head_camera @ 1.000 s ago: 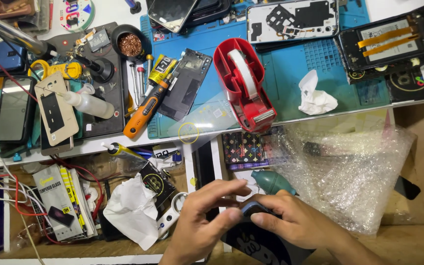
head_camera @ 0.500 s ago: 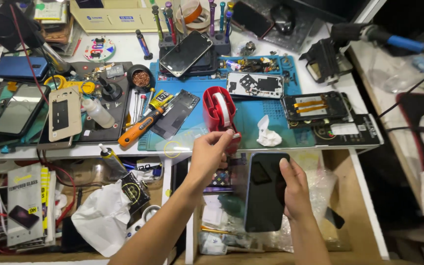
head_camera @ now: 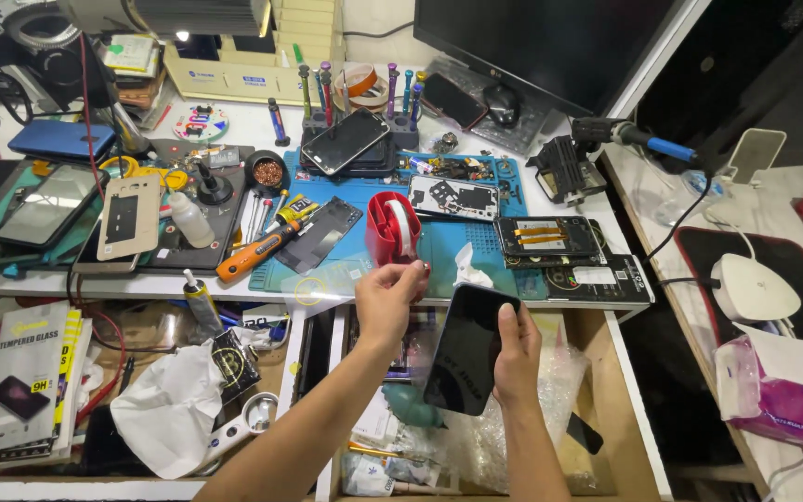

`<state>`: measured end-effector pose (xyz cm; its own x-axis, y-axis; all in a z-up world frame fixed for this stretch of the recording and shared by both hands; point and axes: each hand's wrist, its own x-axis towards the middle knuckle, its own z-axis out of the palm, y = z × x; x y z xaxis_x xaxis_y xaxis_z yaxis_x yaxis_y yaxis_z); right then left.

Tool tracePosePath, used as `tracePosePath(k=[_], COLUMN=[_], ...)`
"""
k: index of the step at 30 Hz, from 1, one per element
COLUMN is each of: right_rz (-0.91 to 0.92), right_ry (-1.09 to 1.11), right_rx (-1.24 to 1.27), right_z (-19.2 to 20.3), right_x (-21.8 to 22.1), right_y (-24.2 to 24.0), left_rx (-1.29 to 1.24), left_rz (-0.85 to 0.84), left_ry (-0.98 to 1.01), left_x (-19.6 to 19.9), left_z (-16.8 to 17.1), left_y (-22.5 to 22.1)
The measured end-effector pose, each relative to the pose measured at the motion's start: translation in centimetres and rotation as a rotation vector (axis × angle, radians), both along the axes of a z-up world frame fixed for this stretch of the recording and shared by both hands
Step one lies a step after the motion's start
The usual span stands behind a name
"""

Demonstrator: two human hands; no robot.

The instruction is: Cleaning a smartphone screen using a cloth and air blower at a repair station

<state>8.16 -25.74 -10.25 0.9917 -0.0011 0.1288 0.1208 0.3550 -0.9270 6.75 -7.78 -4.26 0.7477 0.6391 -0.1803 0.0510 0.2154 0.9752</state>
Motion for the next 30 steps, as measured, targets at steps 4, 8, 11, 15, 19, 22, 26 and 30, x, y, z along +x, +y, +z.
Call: tracePosePath(k=[4, 8, 11, 15, 19, 22, 26, 30], right_rz=[0.009, 0.055, 0.084, 0.086, 0.083, 0.089, 0.084, 0.079], right_ry=[-0.011, -0.024, -0.033, -0.04, -0.018, 0.165, 0.153, 0.162], right_rx=[0.001, -0.04, -0.053, -0.046, -0.043, -0.053, -0.043, -0.037], right_z=[0.4, 0.8, 2.5, 0.5, 3.6, 4.6, 4.3, 4.1], right_x=[0.2, -0.2, -0.8, -0.2, -1.5, -2.0, -1.8, -1.8], right_y=[0.2, 0.2, 0.4, 0.2, 0.8, 0.9, 0.9, 0.9], left_rx=[0.0, 0.069, 0.07, 0.124, 0.169, 0.194, 0.309, 0.461], left_rz=[0.03, 0.025, 0.016, -0.003, 0.007, -0.007, 0.0, 0.047], left_ry=[-0.056, -0.062, -0.09, -0.105, -0.123, -0.032, -0.005, -0.101], left_x=[-0.1, -0.6, -0.6, -0.6, -1.1, -1.9, -1.8, -1.0], left_z=[-1.2, -2.3, -2.9, -3.6, -2.7, -0.1, 0.0, -1.0], left_y=[0.1, 0.1, 0.2, 0.3, 0.1, -0.4, -0.4, -0.4])
